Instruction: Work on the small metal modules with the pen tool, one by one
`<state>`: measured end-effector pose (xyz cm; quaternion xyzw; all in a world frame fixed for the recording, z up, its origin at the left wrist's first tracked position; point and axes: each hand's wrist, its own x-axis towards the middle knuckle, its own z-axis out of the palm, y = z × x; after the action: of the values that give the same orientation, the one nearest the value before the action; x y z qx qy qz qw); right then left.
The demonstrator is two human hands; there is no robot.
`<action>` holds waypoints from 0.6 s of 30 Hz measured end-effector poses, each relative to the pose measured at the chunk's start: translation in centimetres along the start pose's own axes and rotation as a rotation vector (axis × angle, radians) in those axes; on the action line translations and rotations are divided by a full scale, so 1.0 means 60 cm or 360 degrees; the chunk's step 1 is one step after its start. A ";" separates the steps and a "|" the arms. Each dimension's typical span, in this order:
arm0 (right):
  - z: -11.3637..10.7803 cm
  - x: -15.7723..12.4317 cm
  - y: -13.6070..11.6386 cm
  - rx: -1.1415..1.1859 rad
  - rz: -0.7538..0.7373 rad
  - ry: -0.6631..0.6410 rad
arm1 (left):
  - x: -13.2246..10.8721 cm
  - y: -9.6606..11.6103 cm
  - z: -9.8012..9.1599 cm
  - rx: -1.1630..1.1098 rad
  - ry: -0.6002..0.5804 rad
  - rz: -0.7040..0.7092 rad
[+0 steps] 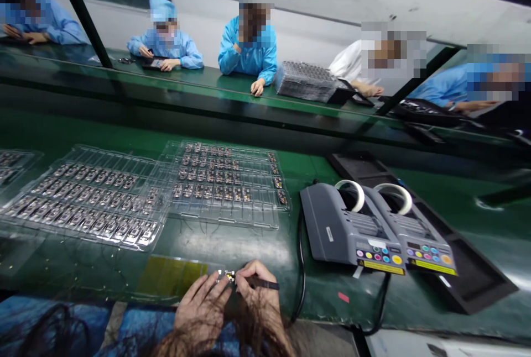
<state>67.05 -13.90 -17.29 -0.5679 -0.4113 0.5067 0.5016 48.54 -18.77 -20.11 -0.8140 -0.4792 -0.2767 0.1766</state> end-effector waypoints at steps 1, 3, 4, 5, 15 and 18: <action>0.001 0.000 0.000 -0.0001 0.0001 0.0005 | 0.001 -0.001 -0.002 0.0012 -0.0017 0.0011; 0.002 0.000 0.002 0.0000 -0.0002 0.0016 | 0.001 -0.002 -0.003 0.0044 -0.0055 0.0035; 0.003 0.000 0.002 0.0001 -0.0004 0.0021 | 0.000 -0.002 -0.003 0.0055 -0.0057 0.0041; 0.003 0.000 0.003 0.0004 -0.0007 0.0024 | -0.001 -0.002 -0.001 0.0058 -0.0037 0.0041; -0.002 0.002 0.006 0.0041 -0.0065 0.0017 | 0.020 -0.005 -0.011 -0.0053 0.0118 -0.0027; -0.002 0.002 0.006 0.0033 -0.0071 0.0003 | 0.027 -0.007 -0.016 -0.0057 0.0120 -0.0034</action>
<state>67.15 -13.87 -17.65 -0.5538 -0.4180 0.4992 0.5190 48.55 -17.99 -18.32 -0.8009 -0.4759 -0.3176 0.1770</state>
